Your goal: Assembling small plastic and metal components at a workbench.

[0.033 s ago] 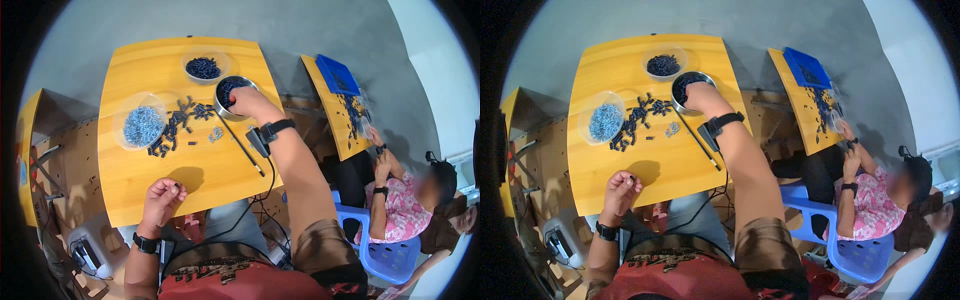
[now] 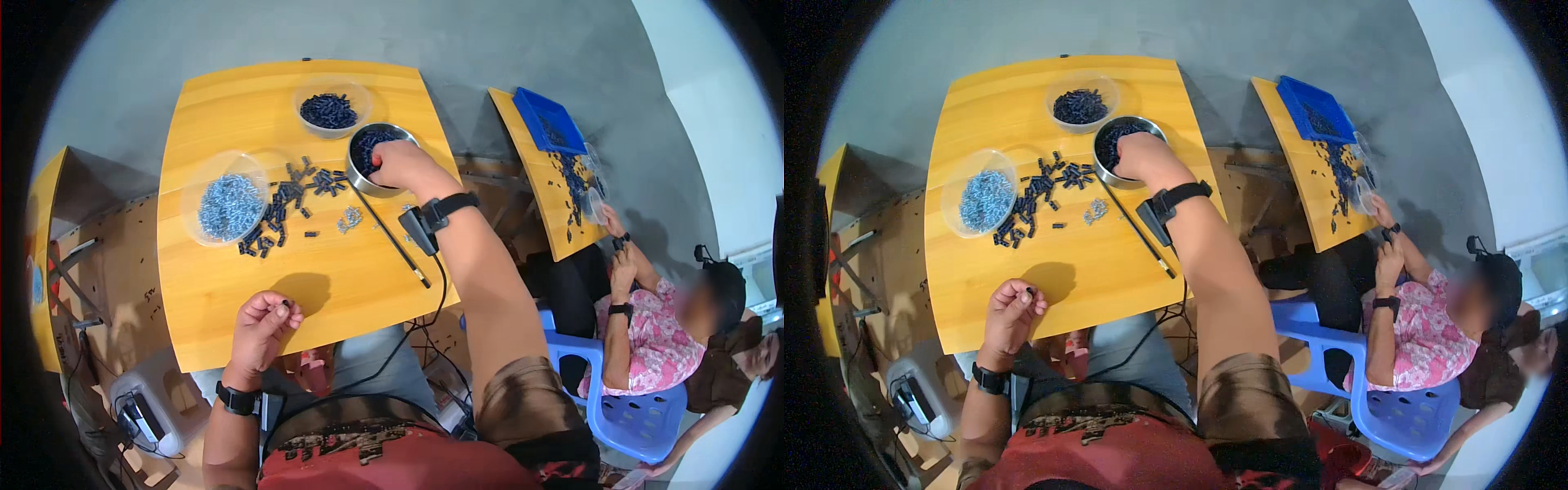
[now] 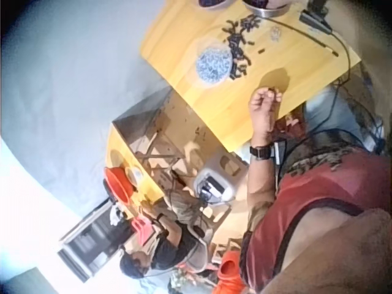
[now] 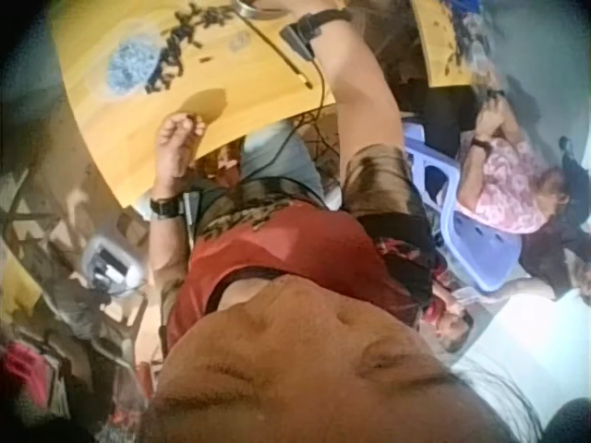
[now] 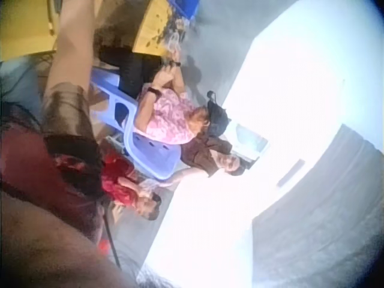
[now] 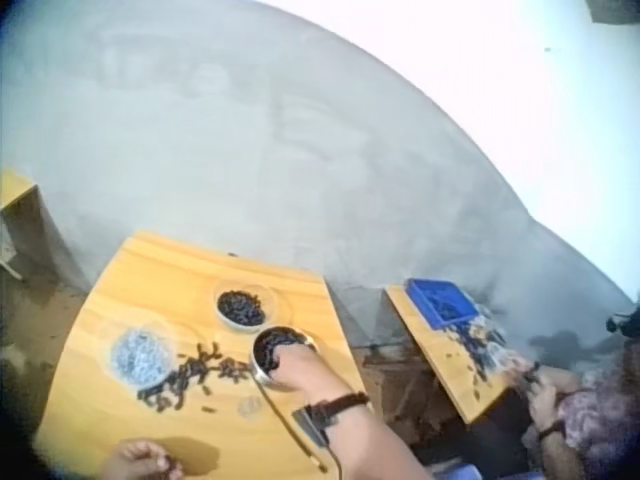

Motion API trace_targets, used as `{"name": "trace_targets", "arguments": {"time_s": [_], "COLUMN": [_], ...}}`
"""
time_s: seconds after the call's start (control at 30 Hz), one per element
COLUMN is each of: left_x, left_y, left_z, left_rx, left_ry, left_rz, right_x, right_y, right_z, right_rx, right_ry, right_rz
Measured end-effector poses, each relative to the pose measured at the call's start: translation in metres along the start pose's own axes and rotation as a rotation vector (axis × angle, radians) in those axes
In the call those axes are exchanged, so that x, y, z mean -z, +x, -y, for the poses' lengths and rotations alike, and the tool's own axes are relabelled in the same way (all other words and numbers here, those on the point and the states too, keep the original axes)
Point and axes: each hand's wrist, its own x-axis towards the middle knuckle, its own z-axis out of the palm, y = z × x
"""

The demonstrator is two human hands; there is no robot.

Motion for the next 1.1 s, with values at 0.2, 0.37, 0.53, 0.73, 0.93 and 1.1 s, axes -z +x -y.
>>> {"name": "trace_targets", "arguments": {"time_s": [0.2,0.37,0.53,0.73,0.93,1.1], "left_x": [-0.003,0.001,-0.003,-0.004,-0.002,-0.001], "left_y": [0.002,0.001,0.001,0.003,0.001,0.002], "left_z": [-0.001,0.001,-0.002,-0.002,-0.003,-0.001], "left_rx": [-0.005,-0.014,-0.003,0.013,0.023,0.012], "left_ry": [0.034,0.025,0.028,0.032,0.038,0.022], "left_rz": [0.012,0.006,-0.009,-0.007,0.0,0.003], "right_x": [-0.008,-0.01,-0.011,-0.004,0.007,0.012], "right_y": [-0.003,0.005,0.006,0.004,0.0,-0.003], "right_z": [-0.008,-0.018,-0.019,-0.026,-0.032,-0.036], "right_rx": [0.036,0.127,0.15,0.095,-0.104,-0.179], "right_ry": [0.015,0.066,0.145,0.444,0.904,1.007], "right_rz": [-0.048,-0.024,-0.087,-0.018,0.098,0.125]}}
